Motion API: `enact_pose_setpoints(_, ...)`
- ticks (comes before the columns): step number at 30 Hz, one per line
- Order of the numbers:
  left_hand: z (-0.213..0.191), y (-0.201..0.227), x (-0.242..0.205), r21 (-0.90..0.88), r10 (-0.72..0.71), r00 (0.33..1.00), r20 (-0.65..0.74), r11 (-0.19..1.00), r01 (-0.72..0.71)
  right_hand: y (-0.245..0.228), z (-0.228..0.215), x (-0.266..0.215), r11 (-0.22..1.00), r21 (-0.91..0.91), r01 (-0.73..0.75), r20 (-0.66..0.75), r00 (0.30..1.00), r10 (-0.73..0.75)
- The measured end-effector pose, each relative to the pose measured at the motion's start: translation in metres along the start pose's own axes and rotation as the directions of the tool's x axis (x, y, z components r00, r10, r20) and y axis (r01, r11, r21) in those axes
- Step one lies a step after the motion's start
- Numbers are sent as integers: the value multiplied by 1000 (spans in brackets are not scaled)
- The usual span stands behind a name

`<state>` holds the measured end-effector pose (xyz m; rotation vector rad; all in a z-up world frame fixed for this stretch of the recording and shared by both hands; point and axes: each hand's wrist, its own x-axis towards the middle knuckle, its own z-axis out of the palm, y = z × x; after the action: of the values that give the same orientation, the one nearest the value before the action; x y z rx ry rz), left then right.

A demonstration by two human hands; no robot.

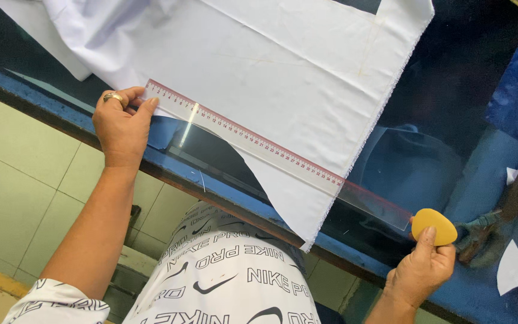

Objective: The person cuts a piece of white fabric using shears, following a pattern on the material. After cutting, they fold the fabric and use a ruler and a yellow marking tool to draw lines on the fabric.

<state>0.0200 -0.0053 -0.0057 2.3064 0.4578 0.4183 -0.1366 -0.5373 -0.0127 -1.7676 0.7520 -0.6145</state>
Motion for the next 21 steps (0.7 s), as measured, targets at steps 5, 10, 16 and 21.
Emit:
enact_pose_setpoints(5, 1, 0, 0, 9, -12, 1000, -7, 1000, 12, 8, -3, 2, 998, -39, 41, 5, 999, -40)
enact_pose_setpoints(10, 2, 0, 0, 11, -10, 1000, -12, 1000, 10, 8, -3, 2, 999, -28, 36, 11, 999, -36)
enact_pose_setpoints(16, 3, 11, -8, 19, 63, 996, -68, 998, -62, 11, -3, 1, 980, -124, 155, -18, 987, -159)
enact_pose_setpoints(21, 16, 79, -63, 103, 551, 834, 32, 828, -552, -56, 79, -16, 862, -379, 337, 190, 940, -284)
